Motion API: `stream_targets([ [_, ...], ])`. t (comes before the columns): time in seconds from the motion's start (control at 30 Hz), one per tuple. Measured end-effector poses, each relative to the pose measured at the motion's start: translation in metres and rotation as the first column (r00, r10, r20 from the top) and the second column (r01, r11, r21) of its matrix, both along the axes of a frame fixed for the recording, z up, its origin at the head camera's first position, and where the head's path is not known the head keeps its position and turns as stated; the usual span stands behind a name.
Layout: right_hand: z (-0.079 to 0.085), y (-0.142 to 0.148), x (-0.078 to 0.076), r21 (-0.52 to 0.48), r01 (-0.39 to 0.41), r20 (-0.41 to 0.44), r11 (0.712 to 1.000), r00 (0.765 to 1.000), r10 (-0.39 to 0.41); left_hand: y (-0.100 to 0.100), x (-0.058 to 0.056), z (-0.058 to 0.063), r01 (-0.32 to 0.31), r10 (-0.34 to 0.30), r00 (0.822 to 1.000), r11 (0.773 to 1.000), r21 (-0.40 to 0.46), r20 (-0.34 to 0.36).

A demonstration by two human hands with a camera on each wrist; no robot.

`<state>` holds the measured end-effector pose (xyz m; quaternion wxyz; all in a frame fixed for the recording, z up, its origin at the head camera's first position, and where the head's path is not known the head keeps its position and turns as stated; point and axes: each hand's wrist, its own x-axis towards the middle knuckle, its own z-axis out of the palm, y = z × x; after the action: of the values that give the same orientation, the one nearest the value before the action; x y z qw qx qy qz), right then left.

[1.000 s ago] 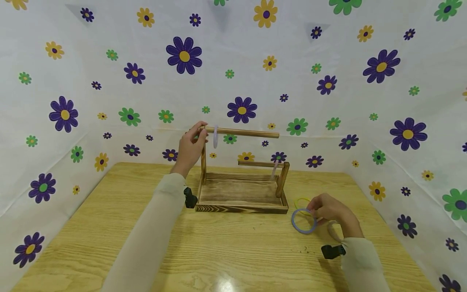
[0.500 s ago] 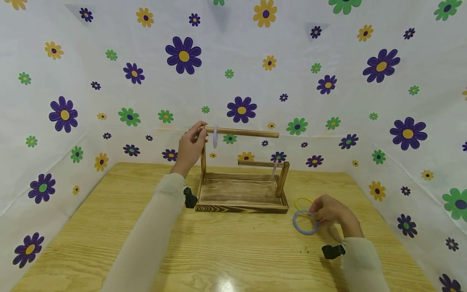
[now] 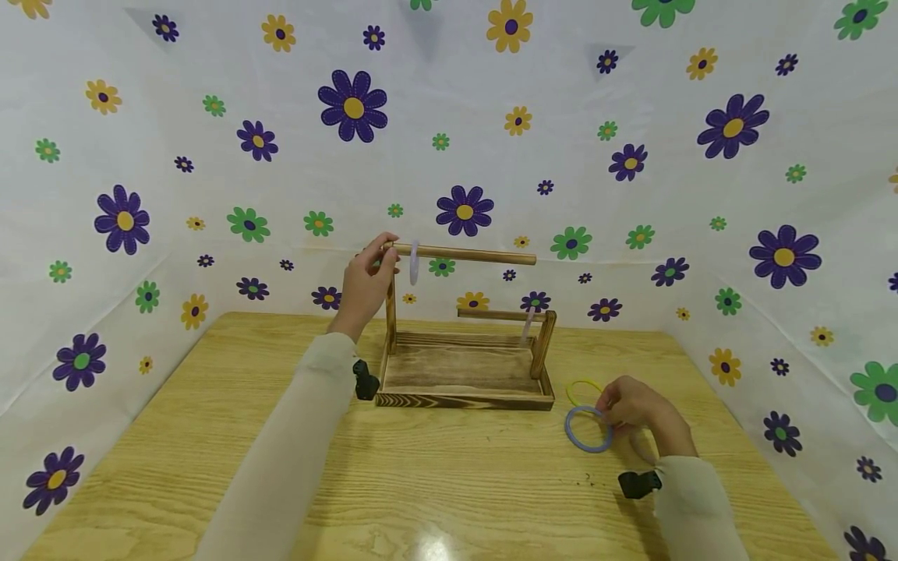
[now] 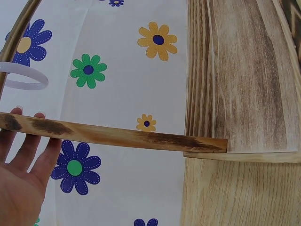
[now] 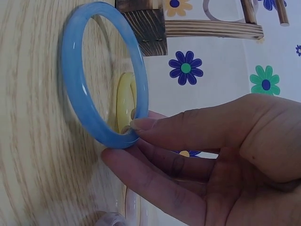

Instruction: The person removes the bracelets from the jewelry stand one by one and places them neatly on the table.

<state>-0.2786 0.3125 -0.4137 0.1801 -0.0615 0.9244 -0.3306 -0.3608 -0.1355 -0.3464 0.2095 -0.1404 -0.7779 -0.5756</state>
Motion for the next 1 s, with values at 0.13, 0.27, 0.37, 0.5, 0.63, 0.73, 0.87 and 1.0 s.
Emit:
stream_targets([
  [0.13,-0.001,0.0,-0.001,0.006,0.015,0.009,1.0,1.0,-0.015,-0.003,-0.012,-0.01,0.001,-0.001,1.0,1.0,0.004,-0.018],
  [0.27,-0.002,-0.001,-0.001,0.011,0.016,0.016,1.0,1.0,-0.016,-0.004,-0.01,-0.01,0.007,-0.007,1.0,1.0,0.01,-0.018],
  [0.37,-0.002,-0.001,-0.001,0.017,0.016,0.021,1.0,1.0,-0.016,-0.004,-0.01,-0.01,0.007,-0.007,1.0,1.0,0.008,-0.018],
  [0.5,-0.004,-0.001,-0.001,0.023,0.013,0.024,1.0,1.0,-0.013,-0.004,-0.01,-0.01,0.006,-0.006,1.0,1.0,0.009,-0.017],
  [0.63,-0.005,-0.001,-0.002,0.026,0.008,0.021,1.0,1.0,-0.009,-0.004,-0.011,-0.01,0.01,-0.009,1.0,1.0,0.018,-0.012],
  [0.73,-0.006,-0.001,-0.002,0.026,0.014,0.024,1.0,1.0,-0.015,-0.004,-0.012,-0.01,0.011,-0.011,1.0,1.0,0.021,-0.009],
  [0.87,-0.007,-0.001,-0.003,0.026,0.014,0.029,1.0,0.999,-0.015,-0.002,-0.01,-0.006,0.009,-0.009,1.0,1.0,0.014,-0.003],
  [1.0,-0.007,0.0,-0.002,0.026,0.01,0.037,1.0,0.999,-0.011,0.001,0.005,0.005,0.014,-0.015,1.0,1.0,0.01,0.01],
])
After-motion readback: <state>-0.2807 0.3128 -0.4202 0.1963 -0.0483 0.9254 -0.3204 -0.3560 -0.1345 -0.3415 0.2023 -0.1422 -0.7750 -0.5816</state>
